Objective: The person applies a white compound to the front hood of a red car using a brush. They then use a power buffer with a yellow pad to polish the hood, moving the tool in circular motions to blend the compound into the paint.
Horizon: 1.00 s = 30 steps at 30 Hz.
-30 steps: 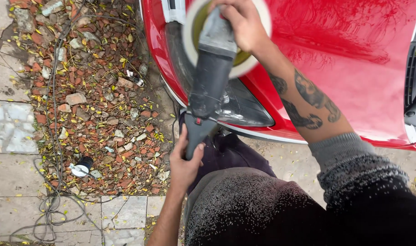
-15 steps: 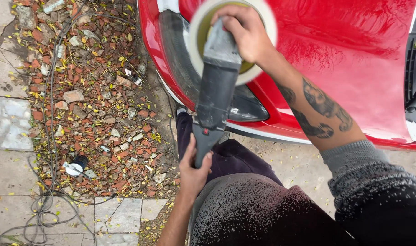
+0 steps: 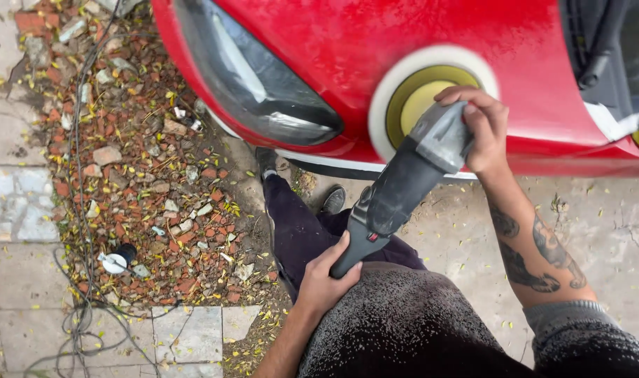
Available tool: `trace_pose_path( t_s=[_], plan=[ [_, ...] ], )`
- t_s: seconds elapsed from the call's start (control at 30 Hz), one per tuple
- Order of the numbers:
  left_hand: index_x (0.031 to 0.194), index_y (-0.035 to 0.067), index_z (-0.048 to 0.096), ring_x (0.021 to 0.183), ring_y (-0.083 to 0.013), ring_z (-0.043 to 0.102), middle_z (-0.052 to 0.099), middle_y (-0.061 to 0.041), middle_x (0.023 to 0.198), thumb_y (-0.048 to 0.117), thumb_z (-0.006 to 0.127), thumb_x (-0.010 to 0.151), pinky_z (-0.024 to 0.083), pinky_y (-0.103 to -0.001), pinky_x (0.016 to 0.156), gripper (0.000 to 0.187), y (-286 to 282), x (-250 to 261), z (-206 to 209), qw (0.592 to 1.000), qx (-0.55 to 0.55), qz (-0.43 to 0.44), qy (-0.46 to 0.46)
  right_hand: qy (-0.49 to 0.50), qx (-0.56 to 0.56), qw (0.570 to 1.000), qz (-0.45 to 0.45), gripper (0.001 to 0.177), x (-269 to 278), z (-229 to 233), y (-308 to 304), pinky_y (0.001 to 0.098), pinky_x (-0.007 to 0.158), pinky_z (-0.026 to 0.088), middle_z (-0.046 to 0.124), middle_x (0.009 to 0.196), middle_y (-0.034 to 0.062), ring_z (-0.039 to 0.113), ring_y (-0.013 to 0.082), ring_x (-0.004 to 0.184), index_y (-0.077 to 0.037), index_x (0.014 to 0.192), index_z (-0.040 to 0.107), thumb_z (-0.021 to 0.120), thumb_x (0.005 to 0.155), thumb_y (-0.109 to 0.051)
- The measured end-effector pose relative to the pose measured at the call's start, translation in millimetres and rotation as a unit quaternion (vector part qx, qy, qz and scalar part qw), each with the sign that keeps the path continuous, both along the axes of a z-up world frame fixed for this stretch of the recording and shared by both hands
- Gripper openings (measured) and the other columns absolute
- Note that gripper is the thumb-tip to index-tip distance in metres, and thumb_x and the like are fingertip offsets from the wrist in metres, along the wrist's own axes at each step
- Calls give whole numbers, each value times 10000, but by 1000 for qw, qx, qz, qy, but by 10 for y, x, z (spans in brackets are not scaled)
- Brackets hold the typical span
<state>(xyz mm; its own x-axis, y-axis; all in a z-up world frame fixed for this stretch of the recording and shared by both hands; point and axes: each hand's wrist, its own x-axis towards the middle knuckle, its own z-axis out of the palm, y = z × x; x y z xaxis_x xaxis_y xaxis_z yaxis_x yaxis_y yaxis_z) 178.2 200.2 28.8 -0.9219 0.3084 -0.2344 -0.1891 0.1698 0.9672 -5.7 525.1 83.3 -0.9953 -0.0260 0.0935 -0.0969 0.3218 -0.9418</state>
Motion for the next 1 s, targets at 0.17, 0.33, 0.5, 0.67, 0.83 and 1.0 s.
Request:
trace_pose_path(
  t_s=[0.17, 0.33, 0.5, 0.67, 0.83, 1.0],
  plan=[
    [1496, 135, 519, 1061, -211, 758, 730, -177, 1258, 199, 780, 852, 570, -315, 924, 698, 413, -455, 607, 995, -1, -64, -82, 11, -13, 999, -41, 410, 74, 62, 693, 381, 1082, 519, 682, 1189, 247, 658, 291, 1148, 100, 1155, 624, 362, 999, -174],
    [1518, 147, 502, 1075, -227, 737, 706, -191, 1270, 232, 762, 862, 567, -322, 924, 711, 565, -698, 713, 991, -14, -107, -79, 0, -80, 994, -78, 414, -24, 25, 971, 368, 1083, 525, 682, 1150, 252, 659, 295, 1131, 98, 1167, 614, 381, 1031, -215],
    [1495, 146, 537, 1020, -169, 760, 753, -176, 1214, 175, 797, 845, 588, -298, 899, 700, 326, -648, 609, 994, 11, -72, -87, 7, -64, 996, -67, 442, -60, -51, 743, 394, 1083, 532, 691, 1166, 240, 667, 300, 1139, 97, 1121, 631, 396, 973, -246],
    [1470, 94, 540, 983, -168, 750, 765, -165, 1192, 123, 828, 805, 607, -289, 859, 725, -108, -226, 48, 995, 3, -6, -102, -8, -17, 999, -47, 394, -289, -43, -52, 395, 1098, 488, 700, 1165, 199, 654, 300, 1164, 54, 1092, 671, 409, 909, -176],
    [1484, 2, 488, 1012, -197, 746, 753, -180, 1185, 82, 813, 804, 589, -295, 878, 757, -617, 64, -383, 994, -43, 51, -86, 15, 19, 1000, 9, 345, -722, -232, -904, 418, 1054, 460, 712, 1122, 170, 631, 296, 1121, -12, 1080, 700, 439, 900, -145],
    [1602, 50, 314, 603, -130, 645, 749, -157, 962, -16, 649, 882, 545, -265, 516, 796, -894, 92, -540, 961, 13, 221, -167, 38, 94, 989, 103, 301, -1283, -335, -1780, 447, 995, 447, 743, 1046, 123, 646, 285, 1009, -88, 1039, 743, 501, 896, -197]
  ],
)
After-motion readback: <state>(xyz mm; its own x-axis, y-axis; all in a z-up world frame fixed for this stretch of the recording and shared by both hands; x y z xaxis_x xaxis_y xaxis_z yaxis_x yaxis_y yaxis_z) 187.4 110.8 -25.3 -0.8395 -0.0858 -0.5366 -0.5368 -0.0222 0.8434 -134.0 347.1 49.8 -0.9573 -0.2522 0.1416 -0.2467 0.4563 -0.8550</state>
